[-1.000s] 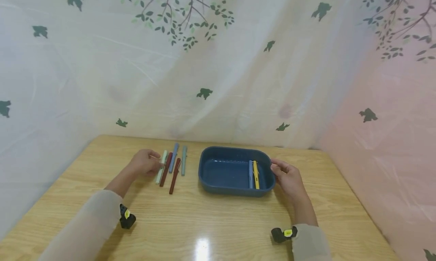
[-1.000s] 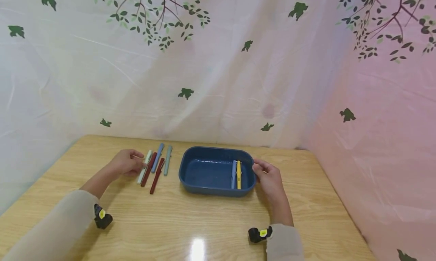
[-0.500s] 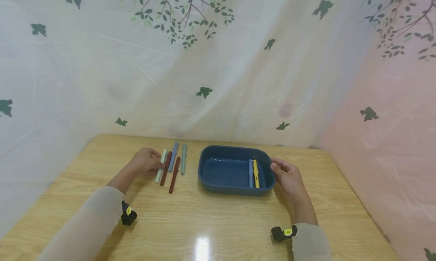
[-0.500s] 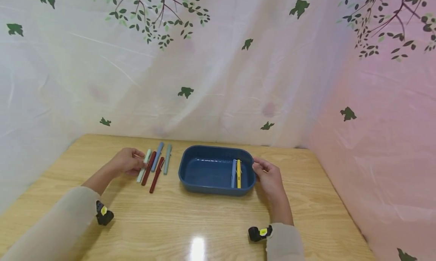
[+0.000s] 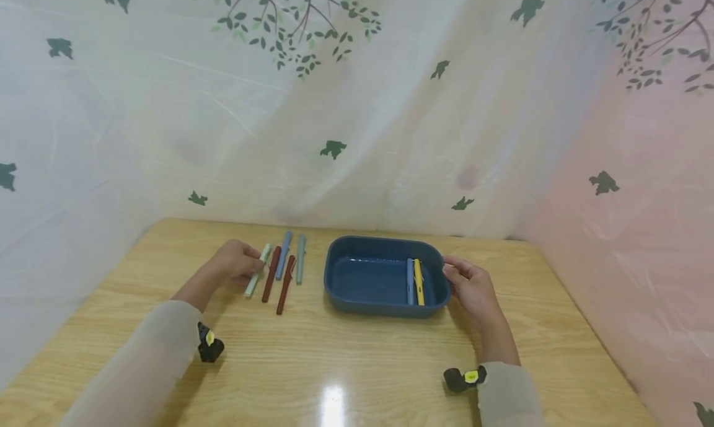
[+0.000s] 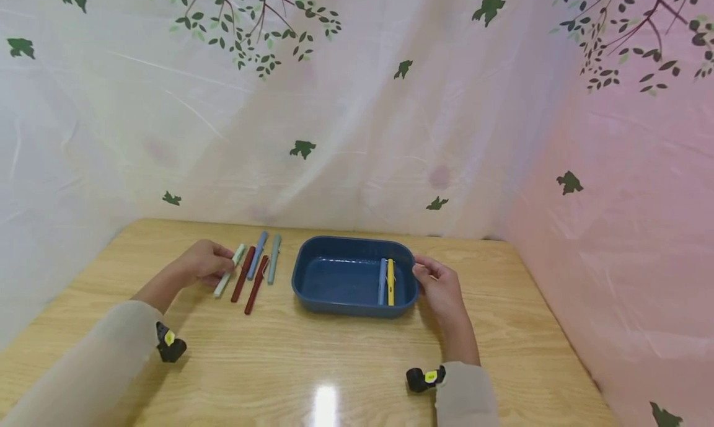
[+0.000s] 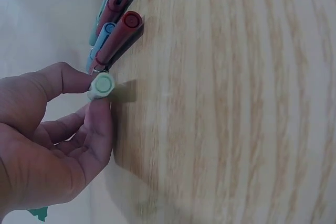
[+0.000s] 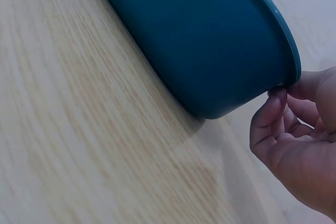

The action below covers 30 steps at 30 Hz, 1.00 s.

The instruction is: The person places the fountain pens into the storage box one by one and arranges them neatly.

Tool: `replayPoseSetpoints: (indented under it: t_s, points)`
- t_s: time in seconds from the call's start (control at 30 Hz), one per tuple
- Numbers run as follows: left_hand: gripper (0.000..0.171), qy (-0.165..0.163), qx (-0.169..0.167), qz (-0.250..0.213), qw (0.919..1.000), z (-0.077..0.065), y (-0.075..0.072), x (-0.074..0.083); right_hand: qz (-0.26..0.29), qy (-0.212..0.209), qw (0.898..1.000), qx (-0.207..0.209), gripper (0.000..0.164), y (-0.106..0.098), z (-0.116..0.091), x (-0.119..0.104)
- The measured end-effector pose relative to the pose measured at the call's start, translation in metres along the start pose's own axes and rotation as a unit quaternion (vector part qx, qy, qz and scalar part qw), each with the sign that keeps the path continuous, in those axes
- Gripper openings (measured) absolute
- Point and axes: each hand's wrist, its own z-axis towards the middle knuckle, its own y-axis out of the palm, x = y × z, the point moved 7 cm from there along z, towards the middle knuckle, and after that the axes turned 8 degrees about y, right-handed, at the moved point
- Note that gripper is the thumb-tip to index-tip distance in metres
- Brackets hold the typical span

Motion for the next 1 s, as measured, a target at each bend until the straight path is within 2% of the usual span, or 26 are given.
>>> replayPoseSetpoints:
  t_s: [0.17,0.5,0.7,1.0]
  points:
    - [0.046,-0.007,-0.001,-0.015,0.9999,-0.001,-0.005,-0.004,0.008,-0.003,1.000,-0.005,0.042,0.001,0.000,-0.001]
    - [0.053,-0.012,-0.001,-0.074,0.9972,-0.005,-0.009,-0.012,0.004,-0.003,1.000,-0.004,0.043,0.001,0.000,0.000]
    - [0.054,0.021,-0.011,-0.104,0.9942,-0.005,-0.011,-0.001,0.000,-0.003,1.000,-0.003,0.043,-0.001,-0.002,0.000]
    - [0.058,0.047,-0.018,-0.155,0.9867,-0.003,-0.009,0.025,-0.002,0.002,1.000,0.001,0.041,0.000,-0.002,-0.002]
